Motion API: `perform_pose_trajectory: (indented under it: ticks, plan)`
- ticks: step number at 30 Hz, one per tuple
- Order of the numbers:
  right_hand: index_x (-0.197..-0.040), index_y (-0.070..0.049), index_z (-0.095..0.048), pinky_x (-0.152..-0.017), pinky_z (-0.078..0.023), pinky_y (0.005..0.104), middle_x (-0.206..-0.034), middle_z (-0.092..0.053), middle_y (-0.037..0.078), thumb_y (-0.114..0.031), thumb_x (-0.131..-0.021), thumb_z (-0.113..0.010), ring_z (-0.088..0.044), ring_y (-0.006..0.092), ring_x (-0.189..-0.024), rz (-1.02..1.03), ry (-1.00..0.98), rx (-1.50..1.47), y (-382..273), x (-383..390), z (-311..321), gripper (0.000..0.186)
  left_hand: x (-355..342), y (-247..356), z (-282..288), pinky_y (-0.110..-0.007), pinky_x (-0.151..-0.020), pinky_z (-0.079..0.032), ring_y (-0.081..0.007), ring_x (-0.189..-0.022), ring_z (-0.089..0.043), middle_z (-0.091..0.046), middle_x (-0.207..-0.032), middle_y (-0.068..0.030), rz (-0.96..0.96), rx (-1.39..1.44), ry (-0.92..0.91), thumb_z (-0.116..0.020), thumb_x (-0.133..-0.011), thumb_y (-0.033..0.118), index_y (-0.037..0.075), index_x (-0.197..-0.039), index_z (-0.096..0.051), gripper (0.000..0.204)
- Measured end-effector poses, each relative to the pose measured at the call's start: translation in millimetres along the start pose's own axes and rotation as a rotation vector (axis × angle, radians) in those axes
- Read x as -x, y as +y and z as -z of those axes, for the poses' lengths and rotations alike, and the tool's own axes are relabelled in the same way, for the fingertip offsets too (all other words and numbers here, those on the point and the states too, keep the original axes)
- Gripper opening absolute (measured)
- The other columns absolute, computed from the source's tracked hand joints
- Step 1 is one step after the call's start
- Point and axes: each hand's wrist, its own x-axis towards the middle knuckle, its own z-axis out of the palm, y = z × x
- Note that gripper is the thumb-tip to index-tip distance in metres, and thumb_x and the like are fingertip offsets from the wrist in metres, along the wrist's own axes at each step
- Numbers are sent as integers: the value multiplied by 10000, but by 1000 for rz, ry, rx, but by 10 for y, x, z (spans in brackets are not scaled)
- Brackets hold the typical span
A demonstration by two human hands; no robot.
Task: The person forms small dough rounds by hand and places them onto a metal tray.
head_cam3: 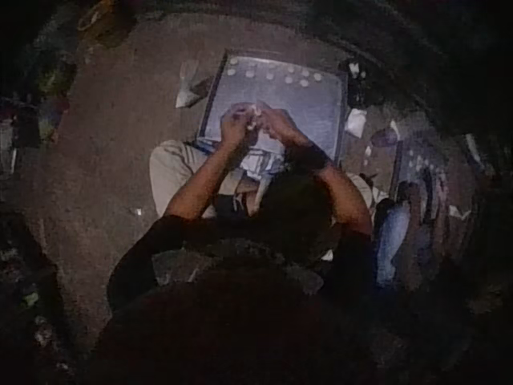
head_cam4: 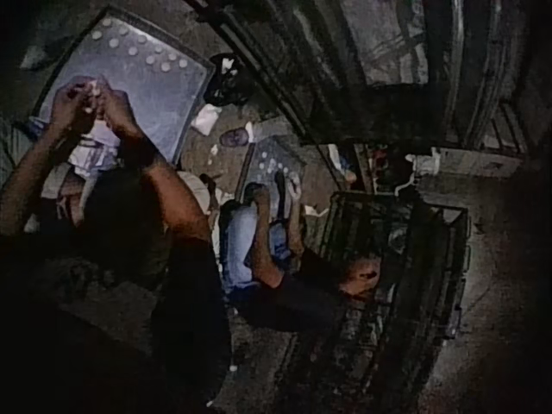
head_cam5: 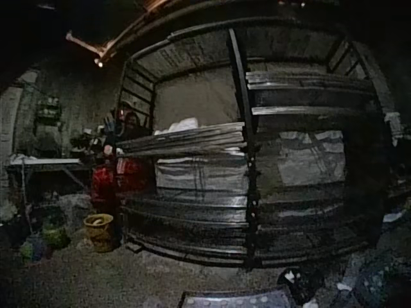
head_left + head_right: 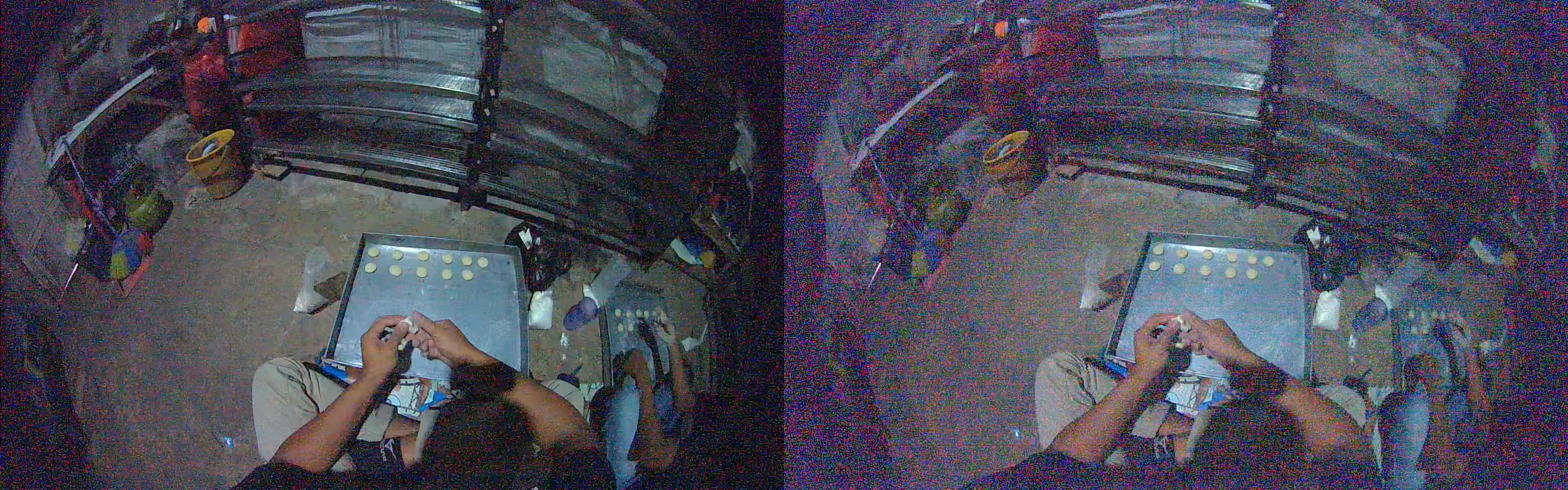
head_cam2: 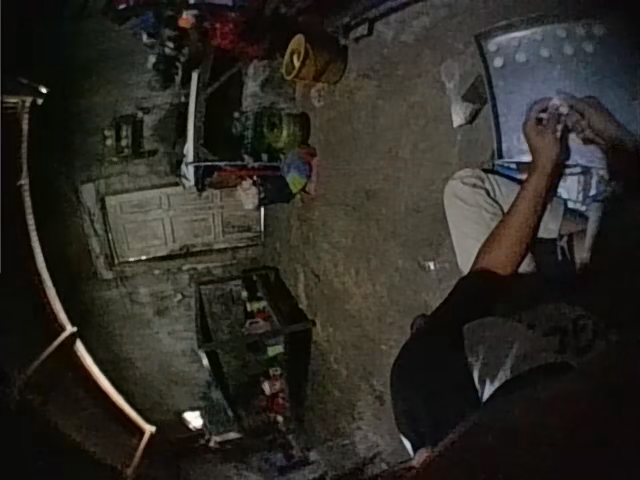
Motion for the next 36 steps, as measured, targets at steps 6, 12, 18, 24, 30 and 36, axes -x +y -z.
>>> perform_pose_trajectory:
  ticks: [6,12,18,24,30,36]
  plan:
    - [-901,-25,-690,-547,-428,269,-653,-563,-2,-404,-999,-548,-521,91,-598,400,100,299,87,20,-7,416,-23,76,75,-341,-930,-484,-213,-1062,-623,-671,-1133,-97,-215,-179,-247,-679,-887,82,40,-1106,-681,223]
    - [-976,-12,-696,-665,-524,384,-779,-685,158,-339,-999,-526,-664,212,-702,527,296,588,-18,87,1,370,31,287,-6,-308,-942,-480,-171,-1102,-593,-621,-1239,-81,164,245,-349,-630,-927,94,20,-1283,-590,365]
    - [-1051,-10,-653,-650,-502,354,-790,-662,49,-315,-1028,-481,-604,156,-689,502,12,308,15,90,-59,351,-26,217,62,-306,-906,-487,-164,-1006,-622,-651,-1146,-76,-109,-71,-267,-610,-968,166,22,-1168,-635,248]
    - [-1024,-19,-666,-616,-437,261,-781,-605,-20,-270,-1002,-557,-504,97,-657,365,-17,121,-85,209,-103,275,-8,308,54,-279,-823,-499,-124,-920,-610,-676,-1029,-56,89,198,-155,-615,-971,158,16,-1119,-661,210]
    - [-1002,-18,-658,-552,-401,242,-762,-592,-13,-262,-1004,-553,-489,71,-616,289,-118,-340,31,31,-38,266,70,263,-36,-298,-901,-489,-172,-1030,-616,-653,-1150,-80,156,326,-230,-577,-981,112,-6,-1190,-643,249]
    - [-993,-28,-677,-584,-463,270,-837,-660,24,-281,-991,-565,-585,104,-699,477,24,86,-127,130,98,277,126,360,-85,-311,-994,-443,-185,-1167,-557,-613,-1257,-93,170,273,-268,-585,-959,83,-2,-1270,-609,323]
